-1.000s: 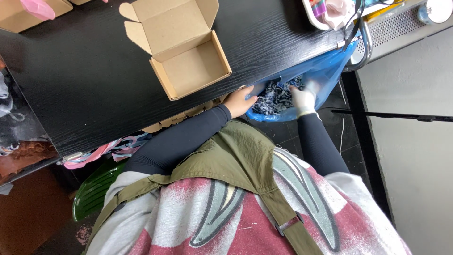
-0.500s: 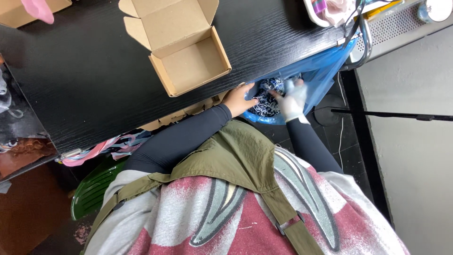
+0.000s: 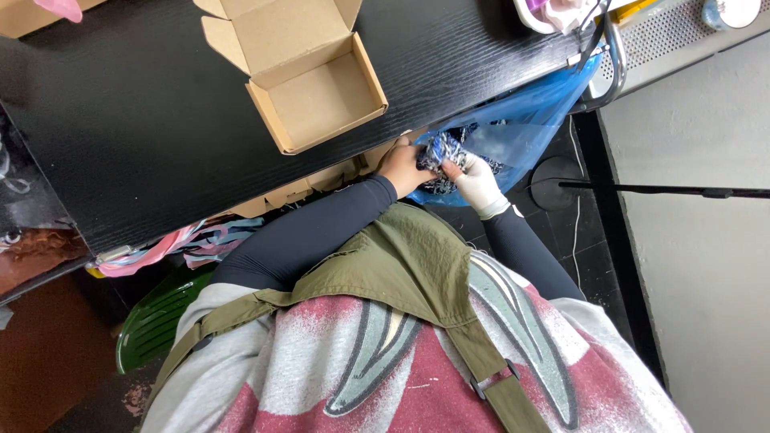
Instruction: Packaging decorative wax melts into a small box with filler and tying it with a ribbon.
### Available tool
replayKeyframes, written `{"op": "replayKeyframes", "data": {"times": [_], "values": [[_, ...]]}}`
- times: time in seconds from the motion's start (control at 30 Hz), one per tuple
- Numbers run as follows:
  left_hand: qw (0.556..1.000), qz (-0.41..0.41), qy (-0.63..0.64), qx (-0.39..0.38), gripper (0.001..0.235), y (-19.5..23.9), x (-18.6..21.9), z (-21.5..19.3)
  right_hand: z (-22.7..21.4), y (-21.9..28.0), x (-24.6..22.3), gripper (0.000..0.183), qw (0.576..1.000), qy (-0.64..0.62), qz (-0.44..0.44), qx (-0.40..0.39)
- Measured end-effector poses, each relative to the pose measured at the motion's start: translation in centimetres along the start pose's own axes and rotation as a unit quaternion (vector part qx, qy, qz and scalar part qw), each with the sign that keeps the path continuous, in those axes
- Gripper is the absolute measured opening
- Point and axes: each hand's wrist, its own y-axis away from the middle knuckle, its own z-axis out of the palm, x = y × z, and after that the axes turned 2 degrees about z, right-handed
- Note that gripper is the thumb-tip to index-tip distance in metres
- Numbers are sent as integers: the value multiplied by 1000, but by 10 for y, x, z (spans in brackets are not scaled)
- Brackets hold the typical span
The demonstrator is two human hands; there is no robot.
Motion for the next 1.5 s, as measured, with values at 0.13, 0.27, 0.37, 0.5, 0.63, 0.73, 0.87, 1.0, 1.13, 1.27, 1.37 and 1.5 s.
{"op": "replayKeyframes", "data": {"times": [0.13,0.27,0.37,0.5,0.63,0.73,0.87,1.0,1.13,1.27,1.37,1.5], "values": [[999,31,14,27,46,-1,-10,10,40,15,-97,43,967,216,14,135],[994,4,101,47,52,10,9,-2,46,13,-91,57,958,178,-219,59],[999,4,43,16,45,9,11,-6,30,2,-54,37,985,85,-131,73],[997,51,-48,31,37,14,13,-10,11,4,-50,17,944,-308,-69,101],[997,50,-43,34,29,18,20,-16,2,9,-102,17,914,-383,-42,131],[998,44,-44,27,26,17,16,-12,-26,16,-108,23,917,-370,-68,136],[996,37,-81,22,25,13,8,-7,-45,27,-148,32,880,-427,-117,173],[995,15,-96,10,30,12,15,-12,-29,42,-206,49,874,-428,-175,147],[996,-3,-84,17,39,11,21,-16,-31,34,-181,34,908,-366,-196,56],[999,28,-20,11,68,15,47,-37,-10,28,-147,26,950,-282,-117,66],[999,52,9,-15,89,16,65,-45,15,18,-136,26,944,-319,-77,39],[987,160,7,-20,61,4,36,-12,38,7,-137,29,912,-406,-38,35]]}}
